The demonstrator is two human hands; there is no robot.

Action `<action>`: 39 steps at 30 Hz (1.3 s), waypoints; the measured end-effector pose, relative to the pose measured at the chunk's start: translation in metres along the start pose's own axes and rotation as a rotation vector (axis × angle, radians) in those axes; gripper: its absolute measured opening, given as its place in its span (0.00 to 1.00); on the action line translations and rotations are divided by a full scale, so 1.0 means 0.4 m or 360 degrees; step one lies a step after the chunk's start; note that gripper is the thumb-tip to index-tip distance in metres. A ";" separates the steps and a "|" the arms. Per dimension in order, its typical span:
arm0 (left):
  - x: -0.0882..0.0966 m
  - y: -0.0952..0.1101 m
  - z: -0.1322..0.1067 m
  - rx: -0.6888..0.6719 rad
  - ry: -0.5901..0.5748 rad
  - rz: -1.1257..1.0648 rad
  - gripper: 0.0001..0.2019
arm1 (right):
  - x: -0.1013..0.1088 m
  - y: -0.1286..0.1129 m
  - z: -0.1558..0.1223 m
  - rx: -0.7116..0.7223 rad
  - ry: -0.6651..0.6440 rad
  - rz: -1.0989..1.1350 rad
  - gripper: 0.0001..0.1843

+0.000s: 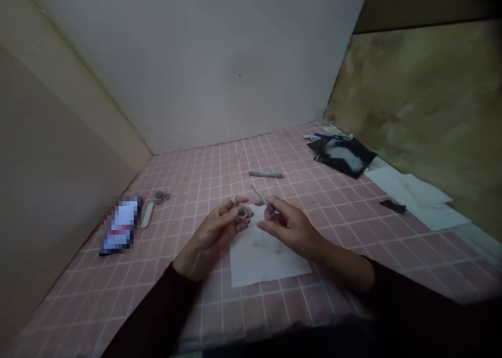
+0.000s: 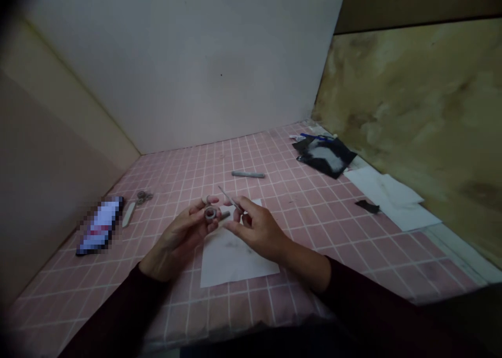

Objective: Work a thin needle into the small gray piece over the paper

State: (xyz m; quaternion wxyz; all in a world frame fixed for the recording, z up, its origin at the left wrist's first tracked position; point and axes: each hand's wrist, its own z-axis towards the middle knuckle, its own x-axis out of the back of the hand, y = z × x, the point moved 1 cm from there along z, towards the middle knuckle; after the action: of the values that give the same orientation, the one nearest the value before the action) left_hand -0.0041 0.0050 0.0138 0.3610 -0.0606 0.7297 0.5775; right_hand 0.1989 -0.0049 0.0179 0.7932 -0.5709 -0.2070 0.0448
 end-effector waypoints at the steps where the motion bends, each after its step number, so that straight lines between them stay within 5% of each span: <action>1: -0.005 -0.006 0.000 0.0013 -0.0014 0.0011 0.17 | -0.003 0.001 -0.001 0.0021 -0.0006 -0.0018 0.21; 5: -0.021 -0.037 0.004 0.0056 -0.0080 -0.0016 0.17 | -0.010 0.002 -0.003 0.0110 0.0014 -0.0100 0.21; 13: -0.027 -0.064 0.014 0.0072 -0.0076 -0.0031 0.10 | -0.013 0.005 -0.001 0.0226 0.0029 -0.0167 0.05; 28: -0.037 -0.059 0.006 0.0118 0.0145 -0.0008 0.14 | -0.007 0.011 -0.004 0.0194 0.0109 -0.0252 0.11; 33: -0.033 -0.041 -0.003 -0.0121 0.0221 0.0101 0.13 | 0.002 0.011 0.000 0.0185 0.0168 -0.0223 0.10; 39: -0.042 -0.021 -0.011 -0.0270 0.0087 0.0077 0.16 | 0.003 0.007 0.002 0.0179 0.0198 -0.0210 0.09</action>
State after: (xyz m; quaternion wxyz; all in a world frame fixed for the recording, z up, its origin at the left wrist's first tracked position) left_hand 0.0103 -0.0073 0.0174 0.3203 -0.0890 0.6889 0.6441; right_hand 0.2004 -0.0027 0.0158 0.8366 -0.5122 -0.1918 -0.0316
